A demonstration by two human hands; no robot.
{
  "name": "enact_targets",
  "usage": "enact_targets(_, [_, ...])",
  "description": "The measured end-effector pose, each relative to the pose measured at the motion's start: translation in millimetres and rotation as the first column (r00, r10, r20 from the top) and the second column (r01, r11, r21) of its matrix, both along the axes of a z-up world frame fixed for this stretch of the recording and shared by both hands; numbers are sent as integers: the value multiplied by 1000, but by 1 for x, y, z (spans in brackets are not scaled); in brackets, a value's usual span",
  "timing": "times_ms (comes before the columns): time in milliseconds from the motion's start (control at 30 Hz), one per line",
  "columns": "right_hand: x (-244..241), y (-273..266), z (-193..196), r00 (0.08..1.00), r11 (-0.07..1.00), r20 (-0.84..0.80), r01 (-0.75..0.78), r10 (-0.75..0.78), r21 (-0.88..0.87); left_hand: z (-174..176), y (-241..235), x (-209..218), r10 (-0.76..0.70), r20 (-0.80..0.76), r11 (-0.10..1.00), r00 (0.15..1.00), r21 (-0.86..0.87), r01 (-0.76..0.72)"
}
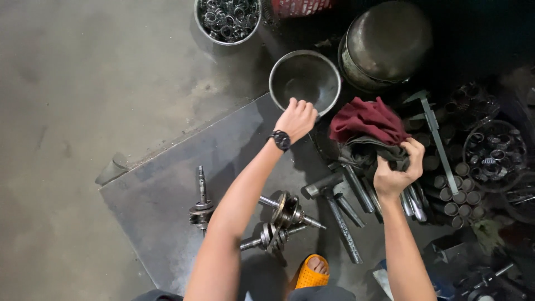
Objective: Assembling and aligning motorcycle crankshaft components using a press and dial indicator
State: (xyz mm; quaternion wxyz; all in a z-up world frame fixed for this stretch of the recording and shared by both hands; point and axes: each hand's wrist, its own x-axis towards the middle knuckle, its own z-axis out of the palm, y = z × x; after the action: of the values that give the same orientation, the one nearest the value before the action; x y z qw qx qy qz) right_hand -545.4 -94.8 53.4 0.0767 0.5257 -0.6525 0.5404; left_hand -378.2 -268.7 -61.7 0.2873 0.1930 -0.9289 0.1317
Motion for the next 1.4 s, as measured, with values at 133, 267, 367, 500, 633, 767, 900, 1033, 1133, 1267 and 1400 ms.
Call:
enact_targets(133, [5, -2, 6, 1000, 1000, 23, -4, 4, -14, 9, 2, -5, 73, 1, 997, 997, -12, -73])
enact_targets(267, [1, -1, 0, 1000, 1000, -4, -7, 7, -3, 83, -1, 33, 179, -58, 984, 982, 34, -178])
enact_targets(367, [-2, -3, -3, 999, 999, -25, -32, 32, -4, 147, -7, 105, 446, -362, 842, 819, 479, -246])
enact_targets(500, [-3, -4, -9, 1000, 999, -7, -29, 29, -40, 37, -38, 237, 926, -372, 290, -62, 596, 749])
enact_targets(633, [3, -4, -1, 999, 998, -26, -38, 37, -46, -28, -27, 302, 957, -201, 291, -210, 640, 711])
enact_targets(767, [22, -5, 23, 999, 999, 32, -42, 42, 8, 67, 3, 255, 840, -437, 485, 322, 871, -81])
enact_targets(900, [25, -4, 27, 999, 999, 38, -16, 14, 44, 81, 47, 212, 422, 379, 898, 824, -51, -437])
enact_targets(1033, [24, -4, 28, 1000, 999, 7, -23, 23, 43, 32, 68, 208, 89, 379, 973, 921, 163, -161])
enact_targets(1133, [21, -3, 25, 1000, 999, 4, -31, 31, 34, 29, 73, 197, 99, 369, 985, 924, 96, -144])
enact_targets(1267, [20, -8, 21, 1000, 1000, 9, -14, 14, 14, 54, 65, 162, 234, 353, 953, 906, 103, -286])
enact_targets(1400, [20, -11, 25, 998, 999, -48, -44, 43, -7, 82, 44, 89, 221, 171, 967, 960, 86, -238])
